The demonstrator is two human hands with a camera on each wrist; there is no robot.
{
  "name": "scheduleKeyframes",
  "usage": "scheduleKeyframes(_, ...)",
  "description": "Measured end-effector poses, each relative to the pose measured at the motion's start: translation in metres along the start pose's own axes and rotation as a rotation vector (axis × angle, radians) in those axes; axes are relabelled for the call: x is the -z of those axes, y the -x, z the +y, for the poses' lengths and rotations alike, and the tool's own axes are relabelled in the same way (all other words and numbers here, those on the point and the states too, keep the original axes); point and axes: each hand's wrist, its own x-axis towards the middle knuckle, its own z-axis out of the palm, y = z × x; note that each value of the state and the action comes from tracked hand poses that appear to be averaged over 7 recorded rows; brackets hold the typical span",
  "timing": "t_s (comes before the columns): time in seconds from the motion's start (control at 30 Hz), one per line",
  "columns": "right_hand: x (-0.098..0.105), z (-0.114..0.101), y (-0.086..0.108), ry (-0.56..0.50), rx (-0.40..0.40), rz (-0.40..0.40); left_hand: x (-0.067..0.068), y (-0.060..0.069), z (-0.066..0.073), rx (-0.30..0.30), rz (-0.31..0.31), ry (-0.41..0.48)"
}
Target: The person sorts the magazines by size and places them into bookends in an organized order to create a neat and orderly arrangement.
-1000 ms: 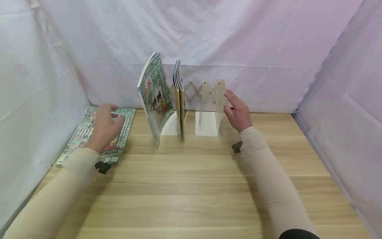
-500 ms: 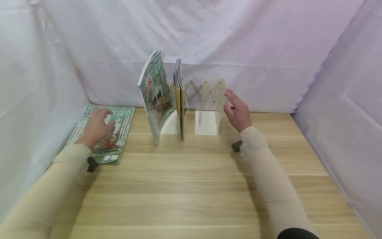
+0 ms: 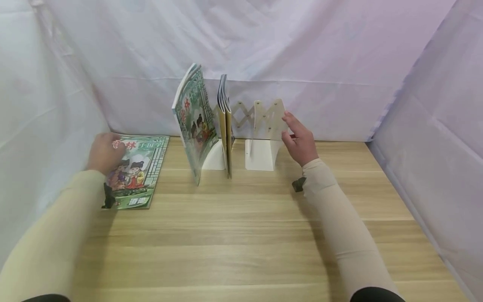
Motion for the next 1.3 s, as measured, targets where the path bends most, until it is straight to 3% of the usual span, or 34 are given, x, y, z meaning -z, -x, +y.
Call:
scheduleKeyframes(0.17, 0.001, -0.001, -0.002, -0.01, 0.001, 0.0, 0.003, -0.004, -0.013, 0.138, 0.012, 0.014)
scheduleKeyframes(0.33, 0.001, 0.0, 0.0, -0.006, 0.014, 0.014, -0.001, -0.007, -0.023, 0.238, -0.075, -0.049)
scheduleKeyframes(0.53, -0.001, 0.002, 0.002, -0.005, 0.05, 0.04, 0.0, -0.008, -0.031, 0.298, -0.186, -0.14)
scheduleKeyframes(0.7, -0.002, 0.002, 0.001, -0.005, 0.065, 0.041, 0.006, -0.008, -0.021, 0.341, -0.239, -0.155)
scheduleKeyframes(0.87, -0.003, 0.003, 0.001, 0.001, 0.058, 0.043, 0.009, -0.01, -0.015, 0.352, -0.273, -0.195)
scheduleKeyframes(1.03, -0.003, 0.004, 0.002, 0.009, 0.062, 0.037, 0.0, -0.018, -0.034, 0.313, -0.285, -0.266)
scheduleKeyframes(1.13, -0.004, 0.005, 0.002, 0.014, 0.067, 0.042, -0.003, -0.021, -0.041, 0.31, -0.29, -0.251)
scheduleKeyframes(1.3, -0.004, 0.006, 0.001, 0.011, 0.07, 0.043, -0.001, -0.02, -0.033, 0.315, -0.328, -0.21)
